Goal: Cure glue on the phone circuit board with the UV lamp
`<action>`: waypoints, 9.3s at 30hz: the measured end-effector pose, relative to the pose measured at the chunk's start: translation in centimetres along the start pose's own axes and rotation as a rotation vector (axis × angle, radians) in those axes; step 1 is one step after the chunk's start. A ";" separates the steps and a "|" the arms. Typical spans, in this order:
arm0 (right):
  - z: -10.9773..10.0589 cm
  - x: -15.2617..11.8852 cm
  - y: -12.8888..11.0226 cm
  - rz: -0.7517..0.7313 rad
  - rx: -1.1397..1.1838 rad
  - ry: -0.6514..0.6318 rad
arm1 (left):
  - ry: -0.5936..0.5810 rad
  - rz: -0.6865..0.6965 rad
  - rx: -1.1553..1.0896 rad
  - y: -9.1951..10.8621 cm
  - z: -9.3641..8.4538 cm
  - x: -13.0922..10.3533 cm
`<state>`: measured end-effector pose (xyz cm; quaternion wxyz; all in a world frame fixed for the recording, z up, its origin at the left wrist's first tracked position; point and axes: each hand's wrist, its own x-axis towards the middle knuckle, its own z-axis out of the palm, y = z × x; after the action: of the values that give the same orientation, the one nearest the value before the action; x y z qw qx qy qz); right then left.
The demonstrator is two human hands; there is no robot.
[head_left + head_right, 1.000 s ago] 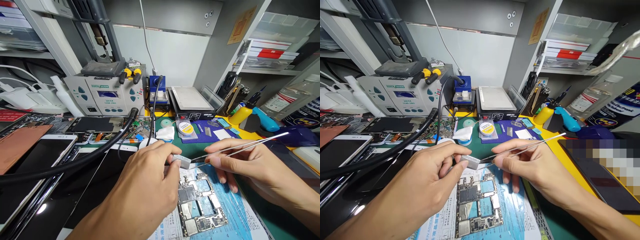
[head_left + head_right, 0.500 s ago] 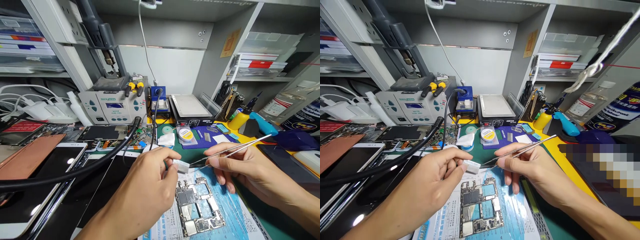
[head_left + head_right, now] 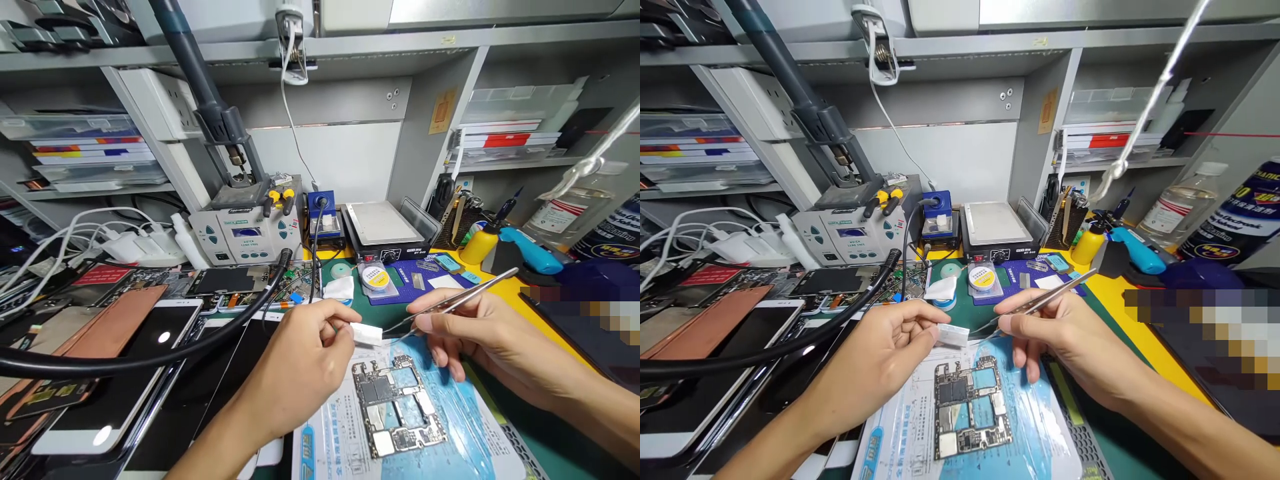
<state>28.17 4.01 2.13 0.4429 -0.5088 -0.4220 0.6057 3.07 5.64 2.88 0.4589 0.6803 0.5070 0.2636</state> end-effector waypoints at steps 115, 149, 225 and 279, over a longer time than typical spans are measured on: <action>0.0 -0.2 0.3 -0.129 -0.212 -0.083 | 0.059 0.232 0.280 0.7 0.6 0.0; -0.1 -0.2 0.4 -0.106 -0.215 -0.048 | 0.010 0.313 0.295 0.7 1.1 1.4; 0.3 -0.3 0.7 -0.148 -0.200 -0.030 | 0.072 0.132 0.032 0.1 -1.2 0.5; 1.4 -3.8 1.7 -0.825 -0.576 0.294 | -0.247 -0.066 -0.406 2.0 -1.2 -1.2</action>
<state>26.89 -0.14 1.58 0.5413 -0.4809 -0.6704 0.1624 2.53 4.82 5.37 0.6530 0.5844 0.4056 0.2598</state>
